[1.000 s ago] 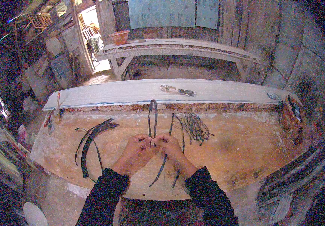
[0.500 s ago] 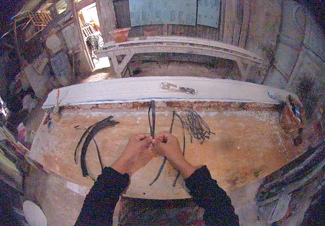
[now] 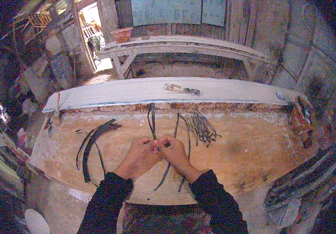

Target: The person separates black rubber strips from a bundle of cables on a wooden workbench. They pull apart the strips and place them into separate piles on the table.

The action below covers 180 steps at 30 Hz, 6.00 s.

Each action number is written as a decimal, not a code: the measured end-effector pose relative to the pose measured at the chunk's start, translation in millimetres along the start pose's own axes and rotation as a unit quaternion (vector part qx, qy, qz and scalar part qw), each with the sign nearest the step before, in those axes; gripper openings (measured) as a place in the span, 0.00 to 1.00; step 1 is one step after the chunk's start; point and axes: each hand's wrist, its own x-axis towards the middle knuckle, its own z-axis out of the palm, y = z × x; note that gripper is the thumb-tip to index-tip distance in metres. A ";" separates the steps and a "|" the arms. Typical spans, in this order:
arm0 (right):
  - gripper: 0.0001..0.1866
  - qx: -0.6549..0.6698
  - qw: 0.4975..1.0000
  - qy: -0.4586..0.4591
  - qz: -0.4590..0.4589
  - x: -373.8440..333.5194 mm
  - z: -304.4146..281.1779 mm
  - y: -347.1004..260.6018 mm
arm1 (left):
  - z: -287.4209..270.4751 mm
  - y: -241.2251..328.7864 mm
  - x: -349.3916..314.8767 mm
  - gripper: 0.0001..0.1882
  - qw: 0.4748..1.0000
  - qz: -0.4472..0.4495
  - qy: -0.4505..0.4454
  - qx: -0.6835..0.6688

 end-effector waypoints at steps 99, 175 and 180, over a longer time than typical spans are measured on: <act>0.09 0.193 0.978 -0.078 0.007 0.7 -9.8 -6.6 | -1.9 8.6 -2.2 0.05 0.878 0.355 -0.064 0.316; 0.08 0.215 0.974 -0.066 0.006 4.7 -8.8 3.2 | 4.1 -9.7 4.6 0.05 0.962 0.210 0.067 0.160; 0.08 0.203 0.978 -0.055 0.003 5.5 -8.1 3.7 | -4.8 -11.6 7.8 0.08 0.966 0.187 0.042 0.173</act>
